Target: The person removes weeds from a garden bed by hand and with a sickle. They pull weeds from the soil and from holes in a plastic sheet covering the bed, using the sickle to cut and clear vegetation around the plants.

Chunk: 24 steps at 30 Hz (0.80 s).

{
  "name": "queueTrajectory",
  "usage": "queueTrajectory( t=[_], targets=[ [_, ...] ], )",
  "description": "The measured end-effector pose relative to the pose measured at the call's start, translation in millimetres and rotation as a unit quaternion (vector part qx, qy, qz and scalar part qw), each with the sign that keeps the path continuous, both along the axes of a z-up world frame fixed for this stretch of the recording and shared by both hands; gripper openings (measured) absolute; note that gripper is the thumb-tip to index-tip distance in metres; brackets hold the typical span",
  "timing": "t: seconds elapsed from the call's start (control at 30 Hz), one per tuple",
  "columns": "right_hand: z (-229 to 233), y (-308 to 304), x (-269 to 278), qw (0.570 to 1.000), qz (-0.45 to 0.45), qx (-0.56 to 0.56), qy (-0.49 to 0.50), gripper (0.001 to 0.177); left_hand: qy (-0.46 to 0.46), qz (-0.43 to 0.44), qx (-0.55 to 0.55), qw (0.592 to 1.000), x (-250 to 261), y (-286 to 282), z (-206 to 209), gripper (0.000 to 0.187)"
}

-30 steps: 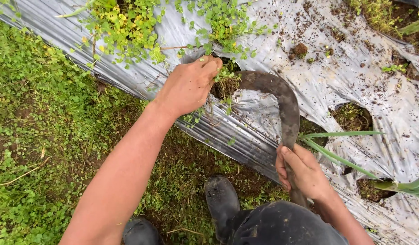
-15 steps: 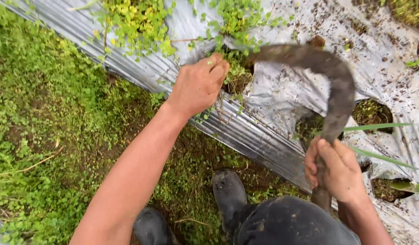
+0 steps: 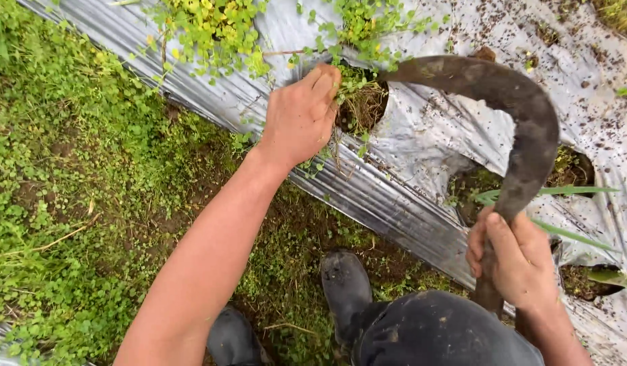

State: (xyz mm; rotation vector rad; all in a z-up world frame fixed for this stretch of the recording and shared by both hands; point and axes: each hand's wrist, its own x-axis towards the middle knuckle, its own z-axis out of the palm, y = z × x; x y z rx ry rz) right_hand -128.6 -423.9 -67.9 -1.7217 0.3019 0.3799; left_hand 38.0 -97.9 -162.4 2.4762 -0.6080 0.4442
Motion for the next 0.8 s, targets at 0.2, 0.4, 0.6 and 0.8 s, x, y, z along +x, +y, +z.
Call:
queueTrajectory(
  t=[0.2,0.4,0.6,0.8],
  targets=[
    [-2.1,-26.0,-26.8,0.839,0.198,-0.490,-0.129,0.024,0.256,-0.094,-0.006,0.962,34.4,15.9,25.2,0.058],
    [-30.7,-10.7,-30.3,0.767,0.284,-0.509,-0.269,0.035,0.292,-0.124,-0.166,0.934,40.4,30.8,39.6,0.030],
    [-40.0,-1.0,-20.6,0.715,0.306,-0.598,-0.192,0.033,0.277,-0.082,-0.155,0.945,43.1,28.1,26.0,0.032],
    [-33.8,6.2,-12.4,0.699,0.298,-0.614,-0.212,0.030,0.285,-0.069,-0.182,0.939,47.0,24.7,26.4,0.030]
  ],
)
